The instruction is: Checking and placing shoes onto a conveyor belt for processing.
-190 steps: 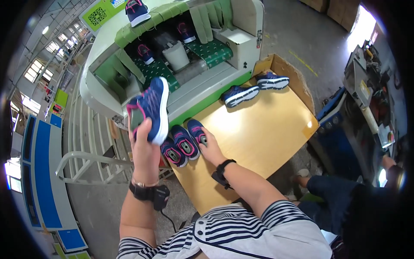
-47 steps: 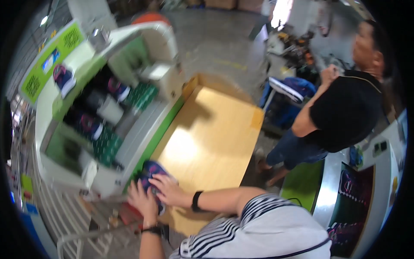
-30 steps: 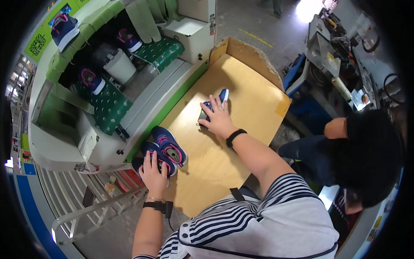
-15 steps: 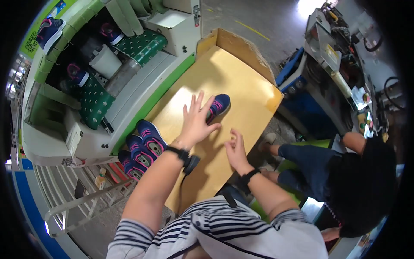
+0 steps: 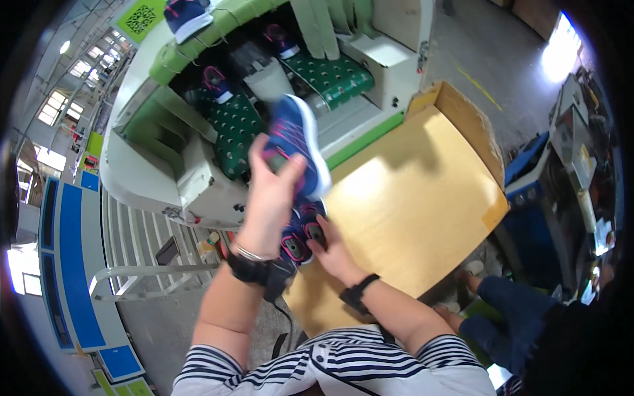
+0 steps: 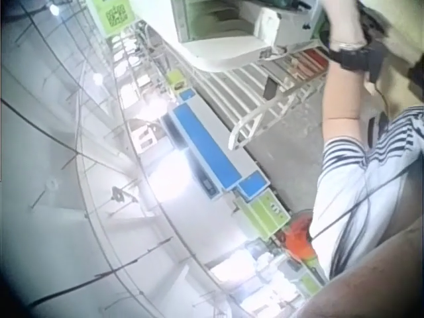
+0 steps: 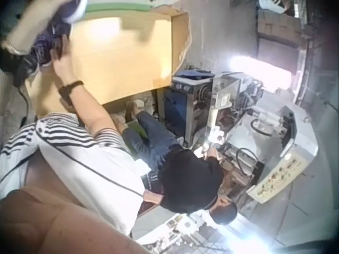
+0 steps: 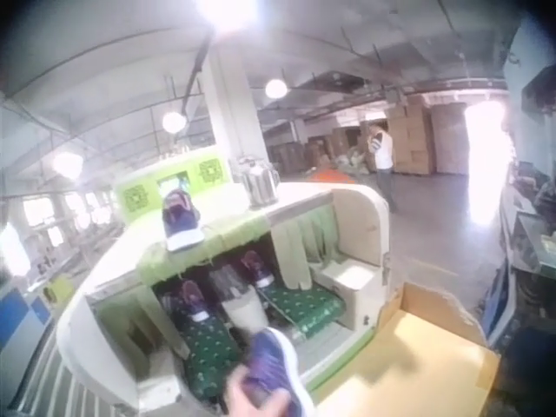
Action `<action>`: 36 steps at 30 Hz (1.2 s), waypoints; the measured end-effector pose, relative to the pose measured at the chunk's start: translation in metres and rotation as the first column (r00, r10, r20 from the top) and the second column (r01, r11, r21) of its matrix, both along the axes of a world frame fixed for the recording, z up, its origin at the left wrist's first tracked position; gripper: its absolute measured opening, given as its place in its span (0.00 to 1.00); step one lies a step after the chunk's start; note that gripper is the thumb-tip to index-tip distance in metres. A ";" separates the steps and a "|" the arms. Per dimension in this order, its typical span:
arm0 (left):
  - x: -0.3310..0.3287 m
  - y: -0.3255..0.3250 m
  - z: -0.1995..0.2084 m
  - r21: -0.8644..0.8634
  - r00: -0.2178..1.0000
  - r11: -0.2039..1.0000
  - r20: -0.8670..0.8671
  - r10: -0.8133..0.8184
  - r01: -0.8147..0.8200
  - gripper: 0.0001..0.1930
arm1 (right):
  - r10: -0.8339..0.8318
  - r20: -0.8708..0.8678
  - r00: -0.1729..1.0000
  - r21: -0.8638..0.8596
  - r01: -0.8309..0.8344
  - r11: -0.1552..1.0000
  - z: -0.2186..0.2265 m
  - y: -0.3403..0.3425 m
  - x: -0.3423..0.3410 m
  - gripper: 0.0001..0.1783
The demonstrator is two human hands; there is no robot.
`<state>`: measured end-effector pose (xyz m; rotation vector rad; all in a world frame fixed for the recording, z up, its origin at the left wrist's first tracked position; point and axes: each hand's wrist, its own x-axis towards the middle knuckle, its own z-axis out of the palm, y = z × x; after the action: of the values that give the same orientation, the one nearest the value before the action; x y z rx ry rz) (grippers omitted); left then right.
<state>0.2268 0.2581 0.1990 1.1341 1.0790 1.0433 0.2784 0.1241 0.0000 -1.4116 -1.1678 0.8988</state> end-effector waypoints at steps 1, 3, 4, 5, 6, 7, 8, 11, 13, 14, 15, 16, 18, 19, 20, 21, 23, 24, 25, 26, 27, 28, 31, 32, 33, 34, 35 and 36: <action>-0.007 0.027 0.019 0.113 0.994 0.991 -0.072 0.082 -0.074 0.42 | -0.087 0.213 0.973 0.036 0.082 0.996 -0.018 0.017 -0.015 0.37; -0.050 0.106 0.019 0.329 0.915 0.916 -0.249 0.318 -0.229 0.47 | -0.084 0.286 0.955 -0.019 0.093 0.996 -0.004 0.031 -0.040 0.39; -0.061 0.138 0.018 0.297 0.848 0.913 -0.370 0.380 -0.279 0.48 | -0.078 0.287 0.955 -0.007 0.084 0.996 -0.003 0.032 -0.040 0.39; -0.064 0.162 0.019 0.265 0.769 0.907 -0.484 0.418 -0.327 0.49 | -0.066 0.116 0.991 -0.003 0.067 0.998 -0.003 0.030 -0.032 0.39; -0.054 0.177 0.022 0.178 0.705 0.902 -0.572 0.419 -0.392 0.49 | -0.056 -0.055 0.997 0.001 0.057 0.998 -0.005 0.028 -0.017 0.39; -0.049 0.188 0.025 0.099 0.633 0.879 -0.657 0.410 -0.467 0.50 | -0.123 -0.059 0.991 -0.046 0.121 0.992 0.009 0.025 0.000 0.37; -0.043 0.195 0.023 0.098 0.644 0.882 -0.646 0.409 -0.462 0.50 | -0.167 -0.264 0.950 -0.128 0.137 0.982 0.011 0.020 0.023 0.35; -0.063 0.197 0.012 0.199 0.693 0.904 -0.587 0.420 -0.379 0.52 | -0.196 -0.369 0.908 -0.108 0.168 0.980 0.112 0.023 0.073 0.33; -0.097 0.186 -0.001 0.339 0.866 0.887 -0.282 0.414 -0.313 0.49 | -0.152 -0.075 0.986 0.239 0.166 0.957 0.164 0.065 0.095 0.28; -0.094 0.161 -0.004 0.466 0.853 0.821 -0.226 0.471 -0.330 0.45 | -0.150 -0.062 0.987 0.358 0.163 0.920 0.190 0.094 0.099 0.27; -0.075 0.123 -0.006 0.581 0.845 0.770 -0.246 0.475 -0.263 0.41 | -0.178 -0.043 0.983 0.490 0.176 0.854 0.212 0.126 0.108 0.26; -0.064 0.086 -0.005 0.645 0.853 0.758 -0.337 0.399 -0.100 0.41 | -0.217 0.060 0.974 0.567 0.146 0.811 0.232 0.159 0.118 0.25; -0.056 0.023 -0.022 0.680 0.757 0.685 -0.584 0.293 0.260 0.36 | -0.314 0.178 0.933 0.581 0.158 0.798 0.250 0.227 0.132 0.25; -0.066 -0.005 -0.029 0.590 0.568 0.659 -0.771 0.288 0.467 0.35 | -0.360 0.258 0.897 0.582 0.153 0.799 0.241 0.264 0.131 0.26; -0.070 -0.027 -0.040 0.473 0.436 0.674 -0.867 0.241 0.567 0.32 | -0.490 0.361 0.793 0.633 0.177 0.753 0.214 0.304 0.136 0.27; -0.081 -0.046 -0.055 0.338 0.282 0.686 -0.939 0.198 0.644 0.30 | -0.310 0.262 0.914 0.553 0.121 0.824 0.186 0.331 0.130 0.29; -0.118 -0.070 -0.107 0.169 0.159 0.794 -0.983 0.093 0.584 0.31 | -0.471 0.389 0.791 0.522 0.232 0.821 0.183 0.355 0.109 0.28; -0.125 -0.080 -0.127 0.180 0.178 0.769 -0.980 0.087 0.614 0.31 | -0.503 0.294 0.812 0.625 0.235 0.744 0.180 0.360 0.118 0.26; -0.136 -0.086 -0.143 0.240 0.219 0.789 -0.966 0.136 0.566 0.31 | -0.493 0.358 0.793 0.658 0.161 0.735 0.182 0.355 0.115 0.25; -0.150 -0.086 -0.153 0.294 0.248 0.812 -0.950 0.190 0.505 0.31 | -0.546 0.413 0.729 0.653 0.181 0.736 0.186 0.338 0.089 0.21; -0.148 -0.084 -0.156 0.344 0.235 0.783 -0.937 0.257 0.518 0.30 | -0.520 0.481 0.706 0.583 0.186 0.791 0.177 0.315 0.083 0.17; -0.154 -0.085 -0.161 0.362 0.240 0.780 -0.931 0.275 0.511 0.30 | -0.575 0.441 0.689 0.737 0.089 0.670 0.168 0.282 0.076 0.14; -0.135 -0.081 -0.167 0.430 0.313 0.707 -0.901 0.299 0.562 0.29 | -0.279 0.714 0.642 0.379 -0.019 0.925 0.057 0.126 0.093 0.23; -0.131 -0.080 -0.167 0.416 0.304 0.717 -0.908 0.290 0.559 0.29 | 0.034 0.829 0.559 -0.046 0.007 0.999 0.027 0.052 0.087 0.31; -0.121 -0.085 -0.164 0.399 0.305 0.712 -0.915 0.266 0.578 0.29 | 0.257 0.826 0.502 -0.332 0.064 0.941 -0.012 -0.020 0.087 0.36; -0.127 -0.084 -0.168 0.409 0.314 0.708 -0.910 0.271 0.576 0.29 | 0.210 0.839 0.503 -0.257 0.024 0.966 -0.032 -0.086 0.083 0.38; -0.129 -0.086 -0.160 0.401 0.293 0.705 -0.915 0.277 0.585 0.28 | 0.157 0.852 0.499 -0.178 -0.006 0.984 -0.045 -0.140 0.073 0.39; -0.132 -0.084 -0.156 0.353 0.236 0.722 -0.936 0.263 0.595 0.28 | 0.105 0.843 0.527 -0.192 0.114 0.975 -0.048 -0.173 0.065 0.39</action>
<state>0.0947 0.1739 0.0430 2.7316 1.4536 0.3525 0.3431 -0.0492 -0.0483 -2.1635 -1.8184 0.2642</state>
